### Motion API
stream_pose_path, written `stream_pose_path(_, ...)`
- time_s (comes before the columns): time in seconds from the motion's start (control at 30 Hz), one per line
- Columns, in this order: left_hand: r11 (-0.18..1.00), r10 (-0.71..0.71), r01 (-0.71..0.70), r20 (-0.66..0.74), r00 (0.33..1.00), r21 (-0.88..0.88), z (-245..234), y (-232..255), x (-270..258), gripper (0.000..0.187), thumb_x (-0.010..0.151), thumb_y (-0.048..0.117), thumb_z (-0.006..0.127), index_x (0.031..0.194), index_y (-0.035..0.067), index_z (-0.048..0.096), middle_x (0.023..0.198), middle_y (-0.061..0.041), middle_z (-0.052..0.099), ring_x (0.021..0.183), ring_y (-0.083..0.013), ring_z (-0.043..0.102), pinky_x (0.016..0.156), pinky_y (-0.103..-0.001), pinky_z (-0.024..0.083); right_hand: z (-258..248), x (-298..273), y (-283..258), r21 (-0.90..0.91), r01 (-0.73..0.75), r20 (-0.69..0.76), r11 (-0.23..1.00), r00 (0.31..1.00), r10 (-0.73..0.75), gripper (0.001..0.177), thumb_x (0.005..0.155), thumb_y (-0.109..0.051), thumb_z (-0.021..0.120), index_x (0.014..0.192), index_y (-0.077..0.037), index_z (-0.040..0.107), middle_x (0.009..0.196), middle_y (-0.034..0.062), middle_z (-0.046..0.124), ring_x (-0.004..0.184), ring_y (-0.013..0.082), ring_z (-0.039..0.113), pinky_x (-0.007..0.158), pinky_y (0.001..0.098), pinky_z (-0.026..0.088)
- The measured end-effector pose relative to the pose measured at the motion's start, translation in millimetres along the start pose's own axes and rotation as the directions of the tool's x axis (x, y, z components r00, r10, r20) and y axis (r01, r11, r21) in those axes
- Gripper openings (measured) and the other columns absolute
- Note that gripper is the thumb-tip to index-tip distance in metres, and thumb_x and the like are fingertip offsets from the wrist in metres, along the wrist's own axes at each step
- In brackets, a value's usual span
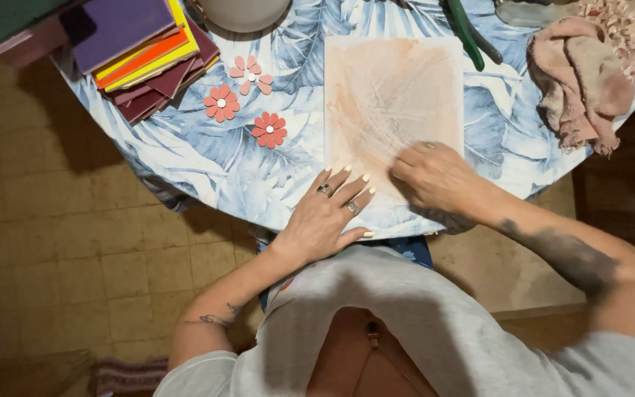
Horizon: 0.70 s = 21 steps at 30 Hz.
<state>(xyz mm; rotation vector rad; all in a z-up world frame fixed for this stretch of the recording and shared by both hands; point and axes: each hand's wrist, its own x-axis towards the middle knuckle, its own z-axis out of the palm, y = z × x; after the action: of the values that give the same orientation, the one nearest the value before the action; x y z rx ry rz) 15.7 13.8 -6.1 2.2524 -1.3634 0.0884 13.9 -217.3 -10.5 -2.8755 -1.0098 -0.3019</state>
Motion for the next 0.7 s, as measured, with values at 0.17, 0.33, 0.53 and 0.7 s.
stream_pose_path(0.17,0.999,0.002,-0.003,0.023,1.000,0.032,1.5,-0.8,-2.4,0.058,0.073,0.050,0.052,0.115,0.010,0.049,0.115,-0.010,0.048,0.110,-0.0328,0.042,0.097,-0.048,0.027,29.1,84.8,8.1,0.013,-0.007,-0.157,1.000,0.988,0.009,0.014,0.080,-0.021,0.044,0.071,-0.011,0.047,0.063,0.0049,0.043,0.061,0.0243,0.050,0.049,0.0349,0.039)
stream_pose_path(0.33,0.999,0.008,-0.009,0.037,0.999,0.050,-2.2,1.4,-2.1,0.065,0.068,0.057,0.052,0.113,0.010,0.049,0.114,-0.011,0.047,0.109,-0.0326,0.042,0.095,-0.048,0.029,23.2,91.5,10.1,-0.091,0.091,-0.207,0.992,0.972,-0.108,0.014,0.080,-0.021,0.046,0.068,-0.013,0.047,0.061,0.0026,0.042,0.057,0.0209,0.049,0.050,0.0329,0.037)
stream_pose_path(0.53,0.998,0.012,-0.014,0.034,0.999,0.063,-5.7,3.1,2.6,0.072,0.064,0.063,0.052,0.113,0.010,0.050,0.113,-0.011,0.048,0.107,-0.0326,0.043,0.093,-0.049,0.029,-16.6,2.3,34.0,-0.042,0.444,0.109,0.895,0.893,-0.437,0.011,0.070,-0.026,0.041,0.066,-0.017,0.046,0.064,-0.0015,0.045,0.060,0.0185,0.049,0.048,0.0345,0.037)
stream_pose_path(0.7,0.999,-0.051,0.052,0.034,0.998,-0.010,-1.6,1.8,3.9,0.064,0.069,0.059,0.051,0.110,0.010,0.053,0.112,-0.010,0.050,0.107,-0.0319,0.044,0.095,-0.048,0.028,-32.3,-16.3,94.7,-0.029,0.352,0.345,0.936,0.882,-0.321,0.006,0.068,-0.016,0.049,0.063,-0.019,0.050,0.059,0.0004,0.048,0.057,0.0194,0.052,0.053,0.0349,0.044)
